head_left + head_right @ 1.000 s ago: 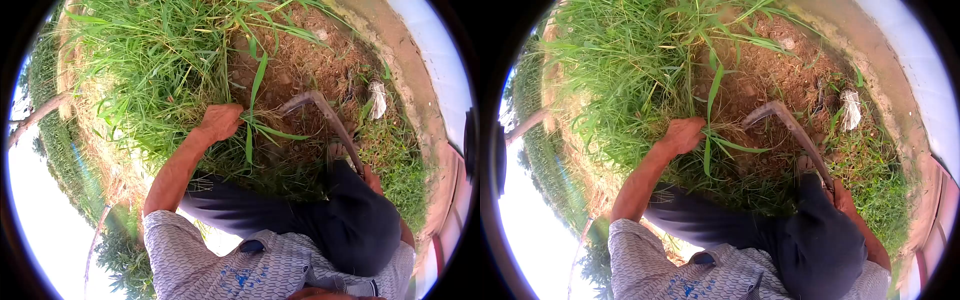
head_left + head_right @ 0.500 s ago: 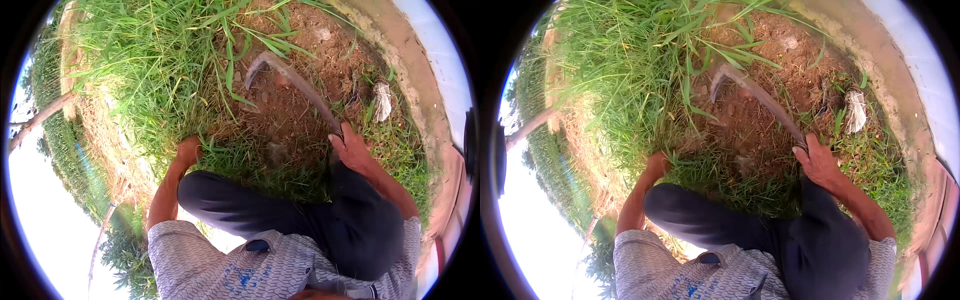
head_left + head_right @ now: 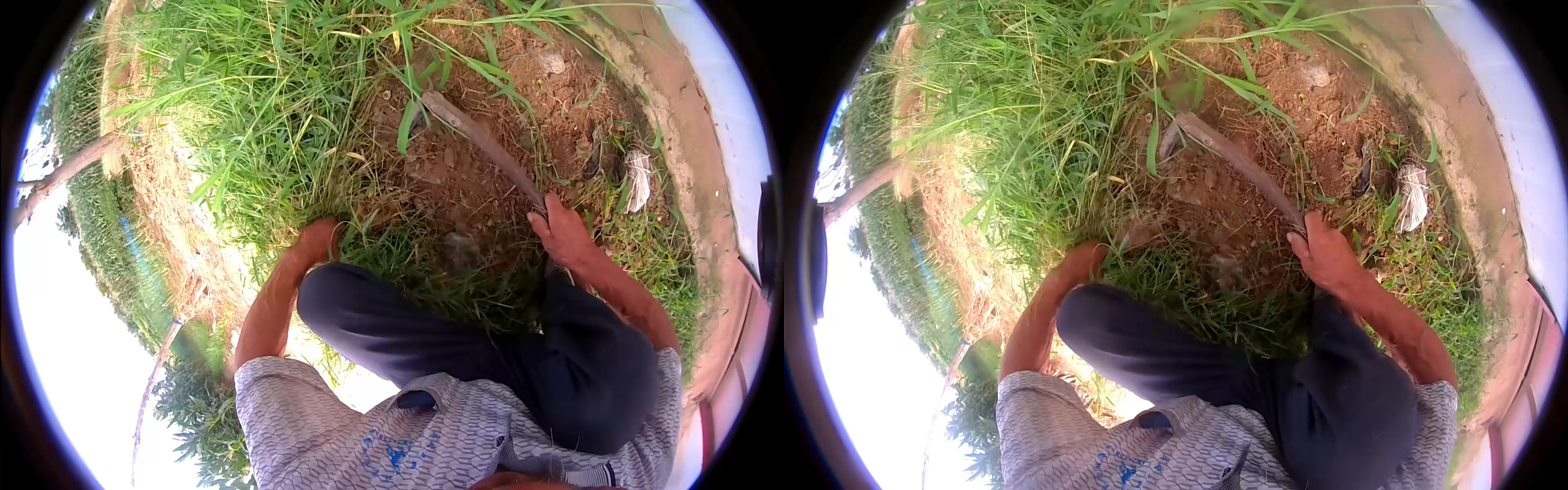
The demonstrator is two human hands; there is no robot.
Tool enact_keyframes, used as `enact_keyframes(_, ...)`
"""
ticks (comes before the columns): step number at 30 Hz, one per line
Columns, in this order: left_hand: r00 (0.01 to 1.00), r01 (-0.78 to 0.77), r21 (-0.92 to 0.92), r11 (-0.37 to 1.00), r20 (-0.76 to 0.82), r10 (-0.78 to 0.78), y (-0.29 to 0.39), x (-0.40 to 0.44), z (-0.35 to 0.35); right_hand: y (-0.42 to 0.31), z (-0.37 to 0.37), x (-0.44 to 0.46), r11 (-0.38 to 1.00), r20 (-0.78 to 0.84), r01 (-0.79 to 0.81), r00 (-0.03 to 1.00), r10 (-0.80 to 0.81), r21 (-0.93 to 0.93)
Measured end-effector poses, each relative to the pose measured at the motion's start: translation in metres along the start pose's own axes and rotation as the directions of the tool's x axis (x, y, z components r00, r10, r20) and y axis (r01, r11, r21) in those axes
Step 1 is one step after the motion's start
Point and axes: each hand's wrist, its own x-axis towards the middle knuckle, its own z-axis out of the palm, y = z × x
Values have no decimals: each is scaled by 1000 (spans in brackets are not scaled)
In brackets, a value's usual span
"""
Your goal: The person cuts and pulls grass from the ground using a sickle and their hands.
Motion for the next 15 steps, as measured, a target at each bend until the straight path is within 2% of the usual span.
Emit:
enact_keyframes(1,991,-118,44,992,74,115,0,0,-14,-5,4,2,998,-29,66,997,-65,20)
enact_keyframes(2,950,32,-111,993,312,4,3,5,-32,-11,8,7,997,-20,69,997,-69,26)
enact_keyframes(3,950,41,-114,993,314,-3,21,0,-63,-17,9,17,996,-35,62,998,-60,67)
enact_keyframes(5,923,265,-336,904,359,-137,67,-11,-132,-30,9,39,993,-48,59,997,-55,101)
enact_keyframes(6,923,266,-342,901,361,-136,78,-9,-146,-38,7,47,997,-49,43,998,-39,67)
enact_keyframes(8,941,336,-334,880,144,-305,96,1,-162,-39,7,47,999,-51,26,998,-25,24)
enact_keyframes(9,959,285,-10,958,-6,-285,109,10,-162,-32,10,41,999,-9,37,999,-37,0)
enact_keyframes(10,965,255,322,912,-139,-220,122,19,-162,-26,13,35,998,36,52,998,-51,-22)
enact_keyframes(11,964,261,317,912,-142,-226,125,32,-154,-19,16,26,998,38,59,998,-58,-25)
enact_keyframes(13,962,178,266,947,-249,-111,116,71,-125,-7,17,13,999,51,34,998,-35,31)
enact_keyframes(14,961,175,269,947,-256,-105,106,87,-114,-7,14,14,999,42,33,999,-35,30)
enact_keyframes(15,960,224,155,962,-204,-191,96,102,-101,-8,11,13,997,46,39,998,-43,71)
